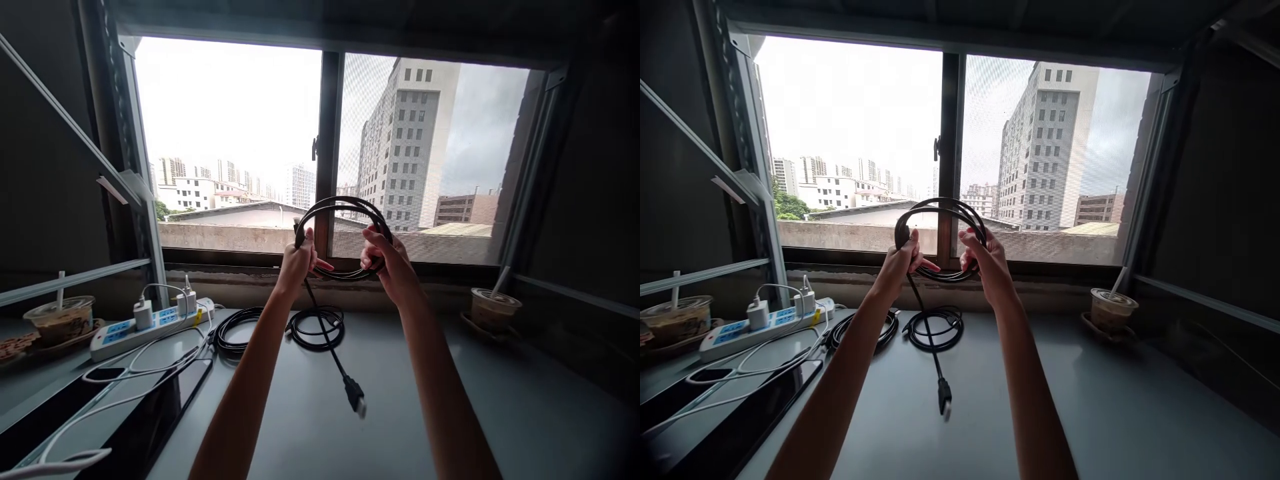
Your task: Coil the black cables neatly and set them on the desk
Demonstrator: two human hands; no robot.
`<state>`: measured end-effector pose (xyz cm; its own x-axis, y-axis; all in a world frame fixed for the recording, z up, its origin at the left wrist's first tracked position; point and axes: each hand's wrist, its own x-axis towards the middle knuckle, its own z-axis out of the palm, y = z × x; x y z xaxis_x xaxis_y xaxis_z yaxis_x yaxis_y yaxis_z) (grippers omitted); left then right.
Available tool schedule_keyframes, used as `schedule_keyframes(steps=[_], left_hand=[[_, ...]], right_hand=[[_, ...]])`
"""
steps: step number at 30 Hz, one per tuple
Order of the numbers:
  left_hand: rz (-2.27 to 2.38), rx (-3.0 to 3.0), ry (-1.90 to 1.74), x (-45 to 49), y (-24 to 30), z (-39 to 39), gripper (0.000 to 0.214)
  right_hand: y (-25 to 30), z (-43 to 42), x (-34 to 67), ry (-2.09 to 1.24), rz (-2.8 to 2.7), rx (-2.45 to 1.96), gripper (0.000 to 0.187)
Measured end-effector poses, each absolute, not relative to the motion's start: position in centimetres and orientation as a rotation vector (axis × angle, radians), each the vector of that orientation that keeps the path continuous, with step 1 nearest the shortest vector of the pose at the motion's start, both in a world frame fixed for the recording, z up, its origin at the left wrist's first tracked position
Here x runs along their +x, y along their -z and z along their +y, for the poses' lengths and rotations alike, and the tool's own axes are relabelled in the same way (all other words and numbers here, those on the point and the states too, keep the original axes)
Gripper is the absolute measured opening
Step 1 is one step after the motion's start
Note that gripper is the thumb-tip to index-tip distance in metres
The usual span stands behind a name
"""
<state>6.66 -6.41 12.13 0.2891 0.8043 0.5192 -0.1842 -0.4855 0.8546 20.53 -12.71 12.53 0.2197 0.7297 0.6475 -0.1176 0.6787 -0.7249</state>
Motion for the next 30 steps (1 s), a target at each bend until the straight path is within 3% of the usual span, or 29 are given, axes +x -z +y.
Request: schedule_keyframes(steps=[5,10,15,20,30], left_hand=[[1.091,2.039,-1.371,4.7,-12.7,-6.6,0.040],[1.360,2.324,-1.383,5.1,-12.8,-7.9,0.034],[0.925,2.177,-1.186,5.1,-13.0,-8.3,0.038],[0.342,1.778,-0.854,4.6,-13.5,-8.1,0.041],[0.241,1.650,-0.752,4.7,-13.3,-7.7,0.035]], right_hand=[[-12.1,-12.6,20.6,-0.303,-1.451,-0.755,0.048],[-11.9,-12.6,20.3,0.052,-1.579,-0.858,0.049],[-12.0,-12.6,20.6,0.197,-1.642,-0.853,0.021],[-12.0,-12.1,20.9,0.215,-1.609,-0.934,0.021],[-12.2,-12.8,20.7,0.347,-1.598,-0.831,0.012]])
